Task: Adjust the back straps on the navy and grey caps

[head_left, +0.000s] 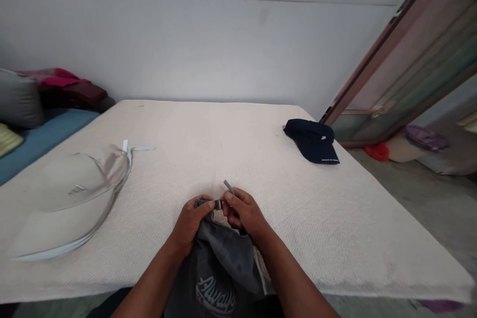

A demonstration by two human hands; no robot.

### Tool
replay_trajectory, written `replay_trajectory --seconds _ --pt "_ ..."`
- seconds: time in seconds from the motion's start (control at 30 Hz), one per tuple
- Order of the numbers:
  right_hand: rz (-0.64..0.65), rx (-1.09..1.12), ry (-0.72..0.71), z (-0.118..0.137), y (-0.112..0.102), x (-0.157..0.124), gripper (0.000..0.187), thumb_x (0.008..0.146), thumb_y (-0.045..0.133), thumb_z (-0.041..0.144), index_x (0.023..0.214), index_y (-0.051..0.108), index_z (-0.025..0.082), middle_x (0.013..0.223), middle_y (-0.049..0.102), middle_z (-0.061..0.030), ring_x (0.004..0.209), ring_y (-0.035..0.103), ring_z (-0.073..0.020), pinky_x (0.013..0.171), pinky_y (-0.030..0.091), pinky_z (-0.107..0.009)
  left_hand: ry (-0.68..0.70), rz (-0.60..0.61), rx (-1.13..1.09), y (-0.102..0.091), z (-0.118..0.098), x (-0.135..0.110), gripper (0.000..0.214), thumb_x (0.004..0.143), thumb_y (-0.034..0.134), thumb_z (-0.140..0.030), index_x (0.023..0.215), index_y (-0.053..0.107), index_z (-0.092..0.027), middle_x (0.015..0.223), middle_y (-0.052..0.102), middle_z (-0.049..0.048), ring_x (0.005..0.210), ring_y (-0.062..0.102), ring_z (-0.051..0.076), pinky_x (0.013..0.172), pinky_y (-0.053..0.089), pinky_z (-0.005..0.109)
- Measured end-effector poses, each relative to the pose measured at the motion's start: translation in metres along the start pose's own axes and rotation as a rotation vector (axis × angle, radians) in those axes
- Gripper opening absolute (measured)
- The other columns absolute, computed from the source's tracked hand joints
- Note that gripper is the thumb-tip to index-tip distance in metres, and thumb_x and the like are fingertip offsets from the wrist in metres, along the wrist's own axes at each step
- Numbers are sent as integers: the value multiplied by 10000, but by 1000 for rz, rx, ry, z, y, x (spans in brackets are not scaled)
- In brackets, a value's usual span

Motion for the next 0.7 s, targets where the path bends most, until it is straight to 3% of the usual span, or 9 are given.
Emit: replay_trajectory --seconds 0.17,0.37,0.5,0.57,0.7 --pt "-20 42 -1 6 -4 -2 352 855 488 504 921 563 166 592 520 40 346 307 -29 344 197 -181 -60 -14 -54 -2 5 0 260 631 764 -315 763 589 -175 509 561 -57 402 456 70 397 335 168" --pt "-11 27 1 5 -2 -1 318 800 593 440 951 566 162 604 505 44 380 310 -35 366 192 -187 -67 2 -60 -2 5 -2 249 626 778 -287 762 608 -165 526 570 -51 420 478 68 414 351 168" --pt "19 113 -2 2 1 -1 414 896 373 497 979 595 157 688 544 -5 442 384 -58 400 246 -201 -50 0 -135 -4 4 0 202 676 746 -298 761 611 -175 558 590 -51 470 516 80 461 392 176" --pt "16 108 0 0 3 -1 384 896 384 466 942 606 155 679 535 -1 443 382 -58 403 243 -202 -51 3 -153 -4 4 1 203 685 738 -311 776 618 -175 596 616 -41 507 548 96 505 426 199" --pt "7 14 17 -2 4 1 271 820 568 414 740 567 155 588 478 35 408 339 -43 383 195 -200 -13 2 -115 -4 1 2 204 687 739 -316 766 636 -159 645 639 -28 529 552 91 520 422 193"
Point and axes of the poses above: each hand's wrist, its own x-axis towards the middle knuckle, its own y-axis out of the palm, z = x × y, the point moved 7 cm from there along x, towards the middle knuckle
